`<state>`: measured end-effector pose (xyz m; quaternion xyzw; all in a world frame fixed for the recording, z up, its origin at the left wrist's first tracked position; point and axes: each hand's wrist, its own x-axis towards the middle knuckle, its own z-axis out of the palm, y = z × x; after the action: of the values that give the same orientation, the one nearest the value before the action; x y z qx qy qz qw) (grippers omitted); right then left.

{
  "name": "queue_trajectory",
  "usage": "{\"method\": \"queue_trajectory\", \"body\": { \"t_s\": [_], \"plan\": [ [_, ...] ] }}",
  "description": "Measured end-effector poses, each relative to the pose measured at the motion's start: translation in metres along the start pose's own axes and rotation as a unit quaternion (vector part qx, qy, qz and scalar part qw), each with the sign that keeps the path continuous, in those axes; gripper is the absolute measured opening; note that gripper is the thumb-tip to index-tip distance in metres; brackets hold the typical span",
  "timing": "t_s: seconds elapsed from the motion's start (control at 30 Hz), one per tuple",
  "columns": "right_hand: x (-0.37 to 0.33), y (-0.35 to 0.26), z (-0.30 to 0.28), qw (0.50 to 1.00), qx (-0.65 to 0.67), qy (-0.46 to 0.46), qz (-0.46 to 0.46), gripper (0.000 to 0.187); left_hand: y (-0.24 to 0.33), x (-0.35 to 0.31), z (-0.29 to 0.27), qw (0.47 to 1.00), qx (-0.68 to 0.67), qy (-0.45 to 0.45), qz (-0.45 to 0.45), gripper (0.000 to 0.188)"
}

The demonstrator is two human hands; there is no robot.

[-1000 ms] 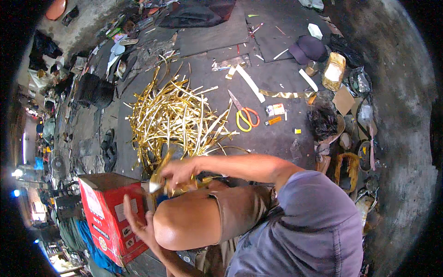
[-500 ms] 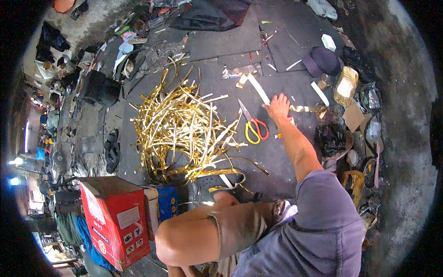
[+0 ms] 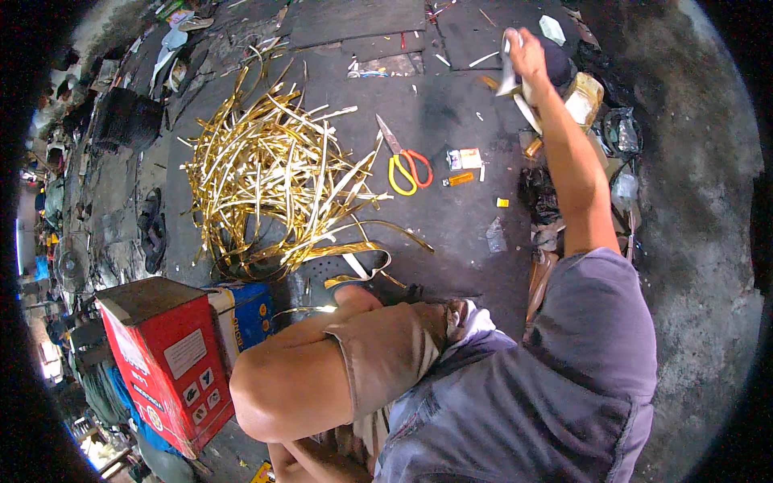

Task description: The person wraps a red cardboard box with white tape, repeatedly folding and pressing the tape around the box edges. The person adjusts the box position and continues applying tape to secure it.

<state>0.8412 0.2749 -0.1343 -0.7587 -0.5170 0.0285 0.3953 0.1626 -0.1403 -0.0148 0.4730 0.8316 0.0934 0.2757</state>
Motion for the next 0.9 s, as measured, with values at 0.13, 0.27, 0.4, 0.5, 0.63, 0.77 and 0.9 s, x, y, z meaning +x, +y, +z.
{"method": "queue_trajectory", "body": {
  "t_s": [0.13, 0.27, 0.4, 0.5, 0.63, 0.77, 0.9],
  "plan": [
    [-0.012, -0.136, -0.05, 0.979, 0.139, -0.149, -0.033, 0.038, -0.005, -0.009, -0.002, 1.0, 0.002, -0.007, -0.005, 0.056],
    [-0.096, -0.249, -0.061, 0.881, 0.188, -0.399, -0.17, 0.021, 0.003, 0.007, -0.016, 0.999, 0.0, -0.024, 0.029, 0.055],
    [-0.205, -0.334, 0.031, 0.699, 0.197, -0.658, -0.197, 0.029, 0.007, -0.005, -0.039, 0.997, -0.015, -0.029, 0.067, 0.053],
    [-0.303, -0.373, 0.123, 0.491, 0.206, -0.768, -0.358, 0.039, 0.008, -0.015, -0.053, 0.992, -0.043, -0.012, 0.117, 0.057],
    [-0.408, -0.403, 0.194, 0.192, 0.317, -0.822, -0.433, 0.029, 0.002, -0.013, -0.043, 0.961, -0.231, 0.015, 0.154, 0.073],
    [-0.444, -0.514, 0.12, 0.063, 0.108, -0.895, -0.429, 0.026, -0.016, -0.015, -0.012, 0.915, -0.362, 0.179, 0.001, 0.052],
    [-0.437, -0.567, 0.082, 0.145, 0.105, -0.878, -0.443, 0.028, -0.016, -0.018, -0.031, 0.865, -0.42, 0.274, 0.012, 0.017]
  ]
}}
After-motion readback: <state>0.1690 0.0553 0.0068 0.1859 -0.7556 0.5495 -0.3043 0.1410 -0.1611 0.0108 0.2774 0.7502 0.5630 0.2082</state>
